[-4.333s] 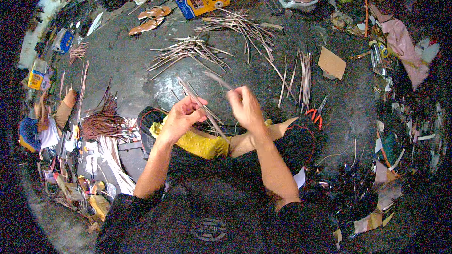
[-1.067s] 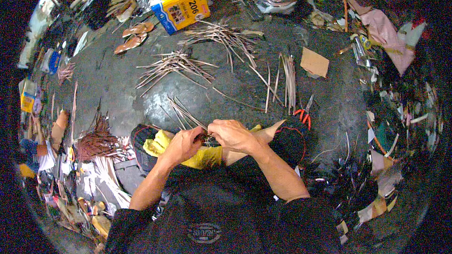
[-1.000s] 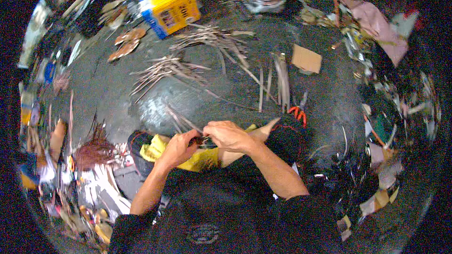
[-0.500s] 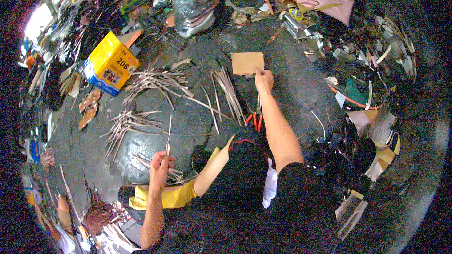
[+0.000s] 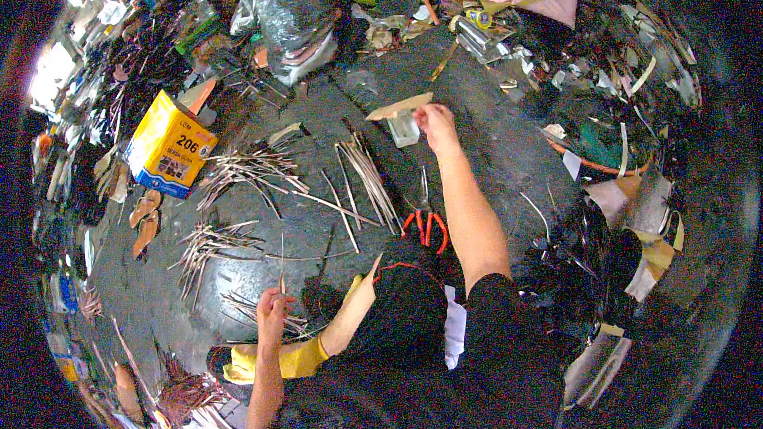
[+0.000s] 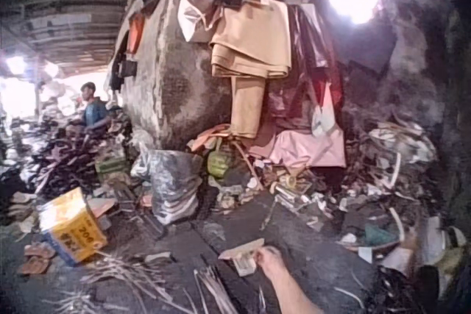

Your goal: The person sits on the floor and repeatedly picks up thin sticks, aligns them into small bundles, and secures them with a thin strip of material. The person places each finished bundle on the floor beside them.

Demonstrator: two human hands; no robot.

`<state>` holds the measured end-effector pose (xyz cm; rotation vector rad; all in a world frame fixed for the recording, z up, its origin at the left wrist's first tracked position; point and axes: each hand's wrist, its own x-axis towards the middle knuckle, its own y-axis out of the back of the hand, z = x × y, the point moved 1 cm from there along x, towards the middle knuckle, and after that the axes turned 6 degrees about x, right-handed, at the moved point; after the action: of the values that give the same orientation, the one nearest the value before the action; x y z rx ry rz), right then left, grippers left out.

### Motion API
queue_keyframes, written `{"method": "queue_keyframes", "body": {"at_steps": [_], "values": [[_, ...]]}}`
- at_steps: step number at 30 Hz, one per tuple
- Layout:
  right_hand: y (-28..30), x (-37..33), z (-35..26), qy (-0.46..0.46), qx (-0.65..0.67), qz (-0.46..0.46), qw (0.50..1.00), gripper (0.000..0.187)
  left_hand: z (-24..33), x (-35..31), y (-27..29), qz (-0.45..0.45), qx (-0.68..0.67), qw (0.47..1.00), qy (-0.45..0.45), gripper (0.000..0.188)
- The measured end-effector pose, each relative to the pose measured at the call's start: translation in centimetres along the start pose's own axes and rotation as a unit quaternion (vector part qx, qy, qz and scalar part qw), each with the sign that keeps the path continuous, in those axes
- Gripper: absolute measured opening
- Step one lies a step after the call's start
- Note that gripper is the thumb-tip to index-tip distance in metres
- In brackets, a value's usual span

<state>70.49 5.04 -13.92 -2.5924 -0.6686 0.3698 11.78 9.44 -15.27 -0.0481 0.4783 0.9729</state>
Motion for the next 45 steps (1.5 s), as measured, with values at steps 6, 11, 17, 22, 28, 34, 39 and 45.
{"method": "queue_keyframes", "body": {"at_steps": [6, 11, 17, 22, 28, 34, 39, 45], "values": [[-0.7, -0.7, -1.0, 0.169, -0.487, 0.188, 0.836, 0.053, -2.0, 1.1, 0.0, 0.025, 0.020, 0.999, -0.025, 0.016], [-1.5, -5.0, 1.0, 0.218, -0.709, -0.059, 0.668, 0.069, -2.2, 1.4, 0.6, 0.043, -0.010, 0.999, -0.013, 0.017], [-2.8, -4.3, 1.2, 0.218, -0.768, -0.111, 0.591, 0.080, -1.9, 1.8, 0.9, 0.064, 0.038, 0.997, 0.005, 0.017], [-3.5, -3.9, 1.5, 0.225, -0.776, -0.126, 0.576, 0.079, -2.7, 2.0, 0.9, 0.071, 0.023, 0.997, 0.010, 0.016], [-3.7, -4.1, 1.5, 0.211, -0.780, -0.118, 0.577, 0.079, -3.8, 2.5, 1.3, 0.069, 0.002, 0.998, 0.005, 0.016], [-3.5, -4.1, 1.7, 0.223, -0.769, -0.122, 0.586, 0.073, -4.4, 2.7, 1.6, 0.064, 0.013, 0.998, 0.012, 0.018], [-3.5, -4.1, 1.8, 0.256, -0.763, -0.131, 0.579, 0.066, -3.7, 2.8, 1.5, 0.071, 0.063, 0.995, 0.006, 0.020], [-9.3, -10.2, 1.2, 0.343, -0.624, -0.053, 0.700, 0.044, -3.6, 2.7, 1.6, 0.115, 0.077, 0.990, -0.031, 0.019]]}}
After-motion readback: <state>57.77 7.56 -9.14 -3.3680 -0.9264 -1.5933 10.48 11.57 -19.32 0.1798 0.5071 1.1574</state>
